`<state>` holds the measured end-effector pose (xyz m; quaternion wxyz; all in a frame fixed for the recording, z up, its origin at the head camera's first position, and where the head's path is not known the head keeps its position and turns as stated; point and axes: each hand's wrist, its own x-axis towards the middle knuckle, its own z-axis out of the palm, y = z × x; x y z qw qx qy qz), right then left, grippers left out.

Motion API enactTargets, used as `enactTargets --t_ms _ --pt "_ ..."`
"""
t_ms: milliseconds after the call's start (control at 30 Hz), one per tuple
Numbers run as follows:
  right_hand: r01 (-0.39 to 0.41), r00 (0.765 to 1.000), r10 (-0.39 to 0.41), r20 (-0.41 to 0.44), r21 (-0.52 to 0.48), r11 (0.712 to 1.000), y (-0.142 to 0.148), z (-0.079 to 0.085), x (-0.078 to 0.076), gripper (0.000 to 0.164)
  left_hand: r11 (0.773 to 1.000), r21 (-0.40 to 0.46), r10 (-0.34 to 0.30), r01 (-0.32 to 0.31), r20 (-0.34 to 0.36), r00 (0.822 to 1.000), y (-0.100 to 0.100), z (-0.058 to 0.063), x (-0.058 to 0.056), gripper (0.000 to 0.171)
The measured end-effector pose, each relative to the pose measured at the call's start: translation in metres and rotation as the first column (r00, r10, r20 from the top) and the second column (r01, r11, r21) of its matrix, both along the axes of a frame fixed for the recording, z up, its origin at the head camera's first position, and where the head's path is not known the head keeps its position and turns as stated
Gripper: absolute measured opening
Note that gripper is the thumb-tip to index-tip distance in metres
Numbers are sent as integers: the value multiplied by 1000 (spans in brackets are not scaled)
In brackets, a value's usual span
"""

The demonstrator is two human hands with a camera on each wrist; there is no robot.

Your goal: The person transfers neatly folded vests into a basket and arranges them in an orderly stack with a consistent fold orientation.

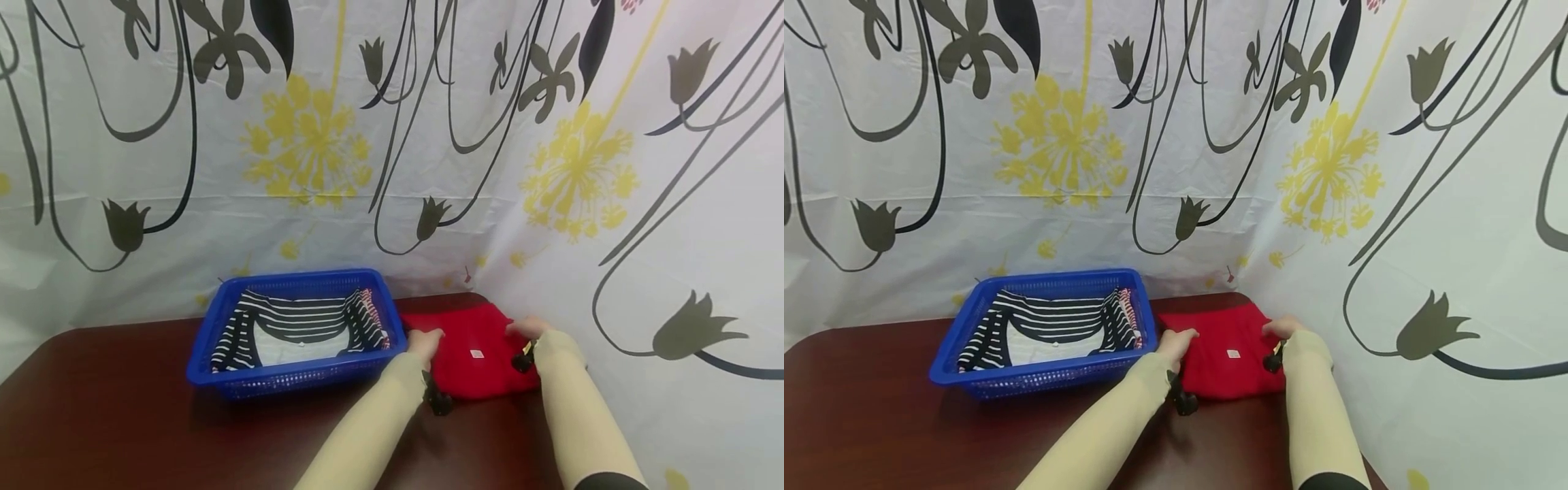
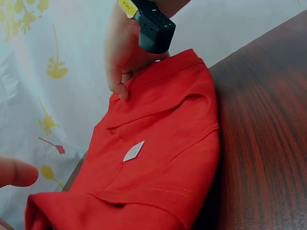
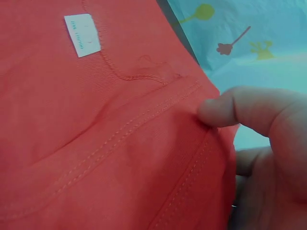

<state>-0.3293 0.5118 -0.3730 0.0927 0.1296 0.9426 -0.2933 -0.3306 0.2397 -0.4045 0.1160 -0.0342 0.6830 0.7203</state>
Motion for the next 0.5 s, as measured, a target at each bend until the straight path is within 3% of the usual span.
enactTargets --t_ms 100,200,500 --pt "37 997 -36 61 -12 999 -4 3 6 58 1000 -23 -10 10 2 1000 1 -3 1 48" --pt "48 994 -45 100 -24 999 -3 5 9 65 998 -51 -25 25 -2 1000 2 -4 2 42" --pt "25 992 -15 129 -75 997 5 5 10 58 998 -27 -56 54 -52 997 5 -5 7 50"
